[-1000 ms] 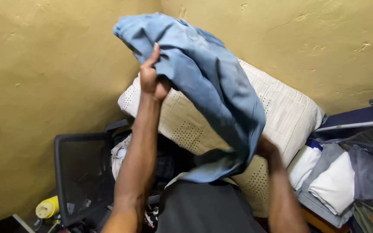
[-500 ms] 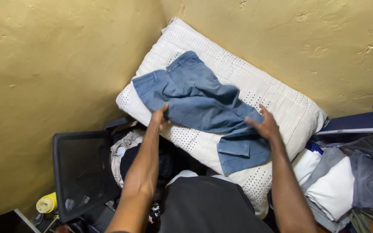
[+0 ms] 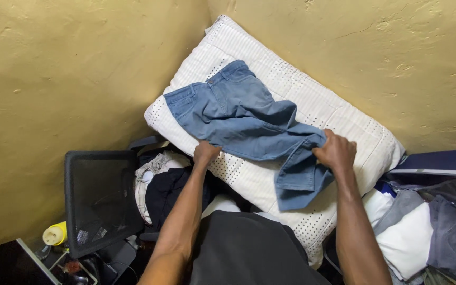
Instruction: Folding blue and black jeans and placing them into a suitcase.
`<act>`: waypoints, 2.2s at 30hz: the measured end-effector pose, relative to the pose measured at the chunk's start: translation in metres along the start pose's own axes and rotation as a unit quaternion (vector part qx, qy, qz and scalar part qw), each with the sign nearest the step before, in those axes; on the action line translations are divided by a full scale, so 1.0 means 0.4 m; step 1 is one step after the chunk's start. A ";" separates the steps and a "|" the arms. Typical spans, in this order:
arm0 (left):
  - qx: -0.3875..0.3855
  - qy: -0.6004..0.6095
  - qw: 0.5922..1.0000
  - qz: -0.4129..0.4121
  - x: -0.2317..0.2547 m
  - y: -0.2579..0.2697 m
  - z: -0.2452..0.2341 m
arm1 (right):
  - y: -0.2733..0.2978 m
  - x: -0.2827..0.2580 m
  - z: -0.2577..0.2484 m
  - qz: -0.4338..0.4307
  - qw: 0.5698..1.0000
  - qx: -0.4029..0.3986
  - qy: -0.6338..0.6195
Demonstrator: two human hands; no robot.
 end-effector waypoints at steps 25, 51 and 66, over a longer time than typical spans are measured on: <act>-0.100 -0.089 0.976 0.173 0.434 -0.540 -0.217 | 0.087 0.099 0.165 0.174 0.953 -0.250 0.001; 0.070 0.258 0.820 0.506 0.223 -0.304 -0.148 | 0.080 0.098 0.206 0.401 0.895 0.084 -0.177; -0.298 0.653 0.695 -0.026 0.030 -0.303 0.344 | 0.118 0.348 0.132 0.409 0.864 0.233 -0.180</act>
Point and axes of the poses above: each hand's wrist, its own y-axis away from the middle knuckle, its own z-axis out of the palm, x = y × z, the point moved 2 cm from there along -y, towards the middle knuckle, and after that the axes turned 9 degrees about z, right-handed, at the moved point
